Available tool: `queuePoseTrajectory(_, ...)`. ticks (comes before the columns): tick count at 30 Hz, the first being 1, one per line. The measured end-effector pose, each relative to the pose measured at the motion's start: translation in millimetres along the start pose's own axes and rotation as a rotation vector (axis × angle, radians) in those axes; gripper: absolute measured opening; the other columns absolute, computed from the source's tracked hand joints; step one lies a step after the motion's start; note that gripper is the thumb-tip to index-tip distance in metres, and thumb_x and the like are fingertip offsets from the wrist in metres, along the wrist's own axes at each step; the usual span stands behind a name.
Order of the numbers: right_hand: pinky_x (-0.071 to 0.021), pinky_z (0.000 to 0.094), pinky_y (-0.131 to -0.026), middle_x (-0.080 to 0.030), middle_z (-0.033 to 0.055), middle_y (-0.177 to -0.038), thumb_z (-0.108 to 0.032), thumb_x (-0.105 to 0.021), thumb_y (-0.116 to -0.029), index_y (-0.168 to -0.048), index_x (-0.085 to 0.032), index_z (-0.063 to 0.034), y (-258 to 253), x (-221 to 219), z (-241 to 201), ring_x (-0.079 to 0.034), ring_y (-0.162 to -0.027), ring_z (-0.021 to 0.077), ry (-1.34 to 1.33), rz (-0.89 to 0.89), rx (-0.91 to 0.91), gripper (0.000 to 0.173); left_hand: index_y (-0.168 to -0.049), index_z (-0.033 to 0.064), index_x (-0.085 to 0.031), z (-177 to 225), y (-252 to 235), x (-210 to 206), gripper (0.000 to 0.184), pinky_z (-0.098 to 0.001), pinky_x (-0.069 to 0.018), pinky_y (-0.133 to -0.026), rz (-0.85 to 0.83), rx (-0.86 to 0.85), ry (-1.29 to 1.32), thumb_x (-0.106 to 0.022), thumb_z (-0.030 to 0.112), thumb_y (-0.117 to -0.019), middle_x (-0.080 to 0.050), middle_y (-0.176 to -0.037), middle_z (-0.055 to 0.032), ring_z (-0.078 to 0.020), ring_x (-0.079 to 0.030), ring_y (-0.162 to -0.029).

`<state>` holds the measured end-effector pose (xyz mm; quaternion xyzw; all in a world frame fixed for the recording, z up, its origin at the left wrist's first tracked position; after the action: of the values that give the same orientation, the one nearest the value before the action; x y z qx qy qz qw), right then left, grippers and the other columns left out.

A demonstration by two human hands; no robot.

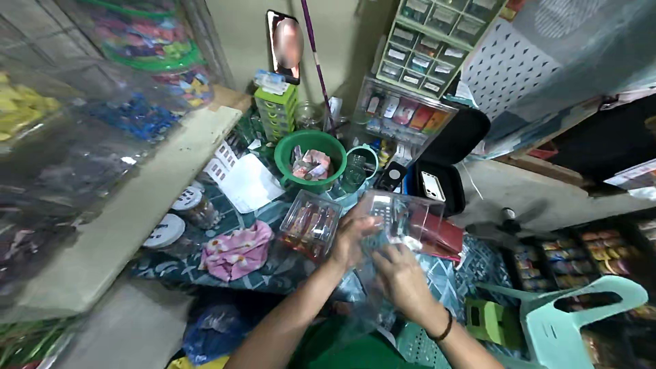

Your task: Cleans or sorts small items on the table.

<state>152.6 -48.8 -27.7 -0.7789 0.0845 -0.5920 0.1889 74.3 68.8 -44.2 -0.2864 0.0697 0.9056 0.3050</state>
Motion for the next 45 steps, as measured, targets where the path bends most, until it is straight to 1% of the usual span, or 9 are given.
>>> queuePoseTrajectory(4,-0.0571,0.0534,-0.084,-0.07,0.0199,-0.122,-0.009,-0.06,-0.0853,-0.119,-0.075,-0.0024,-13,-11,2,-0.069,-0.104,0.0399,-0.148,0.048,-0.119,0.037,-0.143,-0.0039,-0.049,3,-8,-1,0.069,-0.0367,-0.051,-0.101,-0.079,-0.107,-0.092,-0.058,0.033,-0.086,-0.053,-0.146,-0.0164,-0.019,-0.062,-0.121)
queuePoseTrajectory(11,-0.0467,0.031,-0.109,-0.064,0.0242,-0.132,-0.013,-0.056,-0.0944,-0.123,-0.068,0.0091,-9,3,-11,-0.058,-0.129,0.0204,-0.788,0.075,-0.013,0.038,-0.151,-0.0006,-0.036,-14,-12,9,0.072,-0.0363,-0.0552,-0.094,-0.079,0.037,0.05,-0.047,0.038,-0.0907,-0.054,-0.145,-0.0154,-0.0199,-0.065,-0.115)
queuePoseTrajectory(15,-0.0483,0.0267,-0.101,-0.065,0.0086,-0.115,-0.022,-0.053,-0.0983,-0.117,-0.071,-0.0121,25,3,-7,-0.059,-0.114,0.0169,-0.521,0.055,0.171,0.027,-0.157,0.0084,-0.03,-1,-27,25,0.069,-0.042,-0.0535,-0.095,-0.048,0.006,0.119,-0.039,0.037,-0.0946,-0.043,-0.156,-0.0124,-0.0242,-0.061,-0.123)
queuePoseTrajectory(19,-0.0576,0.0537,-0.077,-0.073,0.0124,-0.121,-0.007,-0.068,-0.0831,-0.114,-0.079,-0.0154,12,-9,16,-0.068,-0.1,0.042,0.091,-0.026,0.052,0.034,-0.156,0.0117,-0.033,-1,-24,21,0.064,-0.0403,-0.0546,-0.091,0.121,0.067,0.098,-0.038,0.028,-0.0945,-0.041,-0.157,-0.0124,-0.0237,-0.062,-0.118)
queuePoseTrajectory(22,-0.0562,0.0567,-0.073,-0.072,0.014,-0.122,-0.001,-0.072,-0.0798,-0.114,-0.079,-0.0146,-18,-6,26,-0.068,-0.097,0.0447,0.302,-0.014,-0.04,0.038,-0.152,0.0064,-0.037,-9,-22,8,0.061,-0.0308,-0.0529,-0.084,0.133,0.076,0.036,-0.039,0.022,-0.0935,-0.049,-0.15,-0.0117,-0.014,-0.062,-0.11)
queuePoseTrajectory(30,-0.0551,0.0612,-0.079,-0.07,0.021,-0.123,-0.002,-0.066,-0.0866,-0.111,-0.077,-0.0037,-57,-15,38,-0.067,-0.103,0.0487,0.28,-0.023,-0.137,0.026,-0.149,-0.0034,-0.041,-17,-12,-1,0.065,-0.0313,-0.0446,-0.106,0.068,0.081,-0.02,-0.049,0.023,-0.09,-0.045,-0.152,-0.0156,-0.0131,-0.051,-0.13)
queuePoseTrajectory(32,-0.0571,0.0589,-0.079,-0.072,0.0178,-0.119,-0.003,-0.068,-0.085,-0.107,-0.078,-0.0056,-40,-29,27,-0.068,-0.101,0.0463,0.238,-0.041,-0.047,0.025,-0.145,-0.0034,-0.045,-17,-10,3,0.057,-0.03,-0.0483,-0.1,0.132,0.082,0.003,-0.046,0.02,-0.0931,-0.053,-0.141,-0.0133,-0.0111,-0.057,-0.12)
queuePoseTrajectory(38,-0.0572,0.0572,-0.08,-0.075,0.0049,-0.115,-0.006,-0.072,-0.0841,-0.1,-0.082,-0.0177,-7,-11,31,-0.068,-0.103,0.0396,0.13,-0.163,0.119,0.022,-0.153,0.0047,-0.033,-20,-9,21,0.059,-0.0375,-0.0549,-0.09,0.188,0.169,0.108,-0.034,0.024,-0.0974,-0.044,-0.153,-0.0169,-0.0229,-0.064,-0.114)
queuePoseTrajectory(45,-0.0519,0.0529,-0.083,-0.072,0.0132,-0.121,-0.01,-0.06,-0.0939,-0.115,-0.079,-0.0172,-43,67,67,-0.065,-0.102,0.0409,0.307,0.36,0.085,0.029,-0.16,0.0168,-0.025,-21,-2,21,0.061,-0.0464,-0.0577,-0.088,0.143,0.263,0.335,-0.028,0.037,-0.1031,-0.041,-0.155,-0.0199,-0.0348,-0.063,-0.118)
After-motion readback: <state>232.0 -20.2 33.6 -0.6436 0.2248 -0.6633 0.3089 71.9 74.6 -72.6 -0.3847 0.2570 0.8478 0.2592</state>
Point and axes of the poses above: each hand's wrist, its own y-axis away from the middle knuckle, its own x-axis out of the back of the hand, z = x × y, the point moved 5 cm from there along -y, towards the middle knuckle
